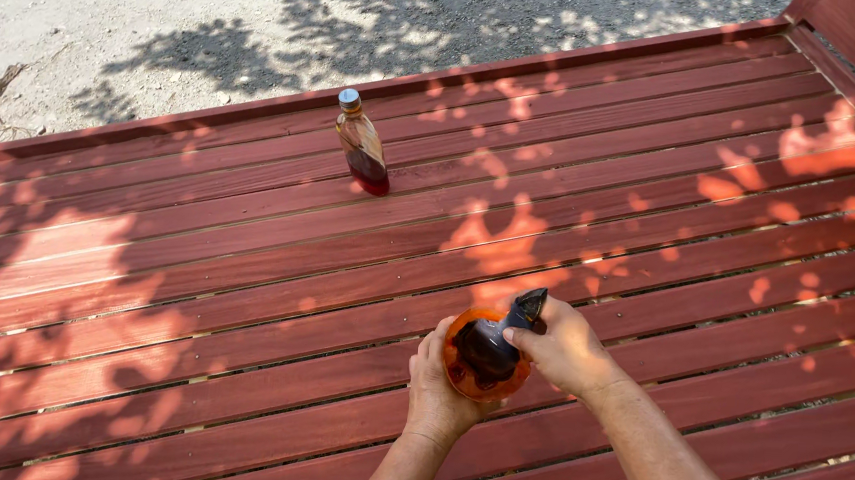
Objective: The person applies reddish-brown paint to a wooden bench using a brush. They dip the brush into a plastic cup, then stroke the slats and frame of the bench. The person refills the cup from a bottle and continues painting the backrest and side frame.
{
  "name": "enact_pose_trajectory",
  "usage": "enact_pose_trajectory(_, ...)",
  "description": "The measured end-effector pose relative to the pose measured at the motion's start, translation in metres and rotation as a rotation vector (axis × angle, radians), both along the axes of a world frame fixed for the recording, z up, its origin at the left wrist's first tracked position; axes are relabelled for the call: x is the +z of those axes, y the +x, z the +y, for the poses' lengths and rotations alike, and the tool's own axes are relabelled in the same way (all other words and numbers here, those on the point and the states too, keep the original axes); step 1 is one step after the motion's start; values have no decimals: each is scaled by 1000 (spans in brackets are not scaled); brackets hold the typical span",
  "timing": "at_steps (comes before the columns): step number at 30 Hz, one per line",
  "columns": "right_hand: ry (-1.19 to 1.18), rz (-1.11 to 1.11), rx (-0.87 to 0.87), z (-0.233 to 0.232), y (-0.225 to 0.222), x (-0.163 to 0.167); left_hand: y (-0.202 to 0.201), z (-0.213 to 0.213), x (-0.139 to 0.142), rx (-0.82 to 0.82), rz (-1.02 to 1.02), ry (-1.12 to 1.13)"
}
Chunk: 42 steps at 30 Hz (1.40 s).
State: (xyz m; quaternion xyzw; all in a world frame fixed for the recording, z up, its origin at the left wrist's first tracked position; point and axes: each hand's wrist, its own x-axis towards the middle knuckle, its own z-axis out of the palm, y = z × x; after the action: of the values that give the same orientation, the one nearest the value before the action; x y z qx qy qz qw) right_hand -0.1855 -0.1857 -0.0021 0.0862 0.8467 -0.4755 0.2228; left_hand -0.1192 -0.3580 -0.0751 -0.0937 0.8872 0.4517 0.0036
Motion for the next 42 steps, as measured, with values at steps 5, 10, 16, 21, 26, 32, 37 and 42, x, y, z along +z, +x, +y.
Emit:
enact_pose_trajectory(5,-235,151,166,12,-33,-69,-14,20,-35,93,-148,74)
enact_pose_trajectory(10,-186,70,256,37,-62,-94,-26,47,-46,98,-345,90)
enact_pose_trajectory(16,-374,-202,339,52,-82,-91,-40,35,-41,-25,-537,-101)
enact_pose_trajectory(21,-321,-192,601,64,-106,-96,-60,8,-34,-100,-583,-246)
enact_pose_trajectory(26,-276,-100,607,80,-148,-77,-96,-10,-14,66,-582,-229)
enact_pose_trajectory(32,-91,27,481,58,-173,-24,-140,-22,13,192,-517,-183)
enact_pose_trajectory(37,-114,103,468,-2,-181,3,-176,-52,35,195,-324,-198)
enact_pose_trajectory(42,-224,164,458,-52,-198,28,-235,-84,68,293,-132,-156)
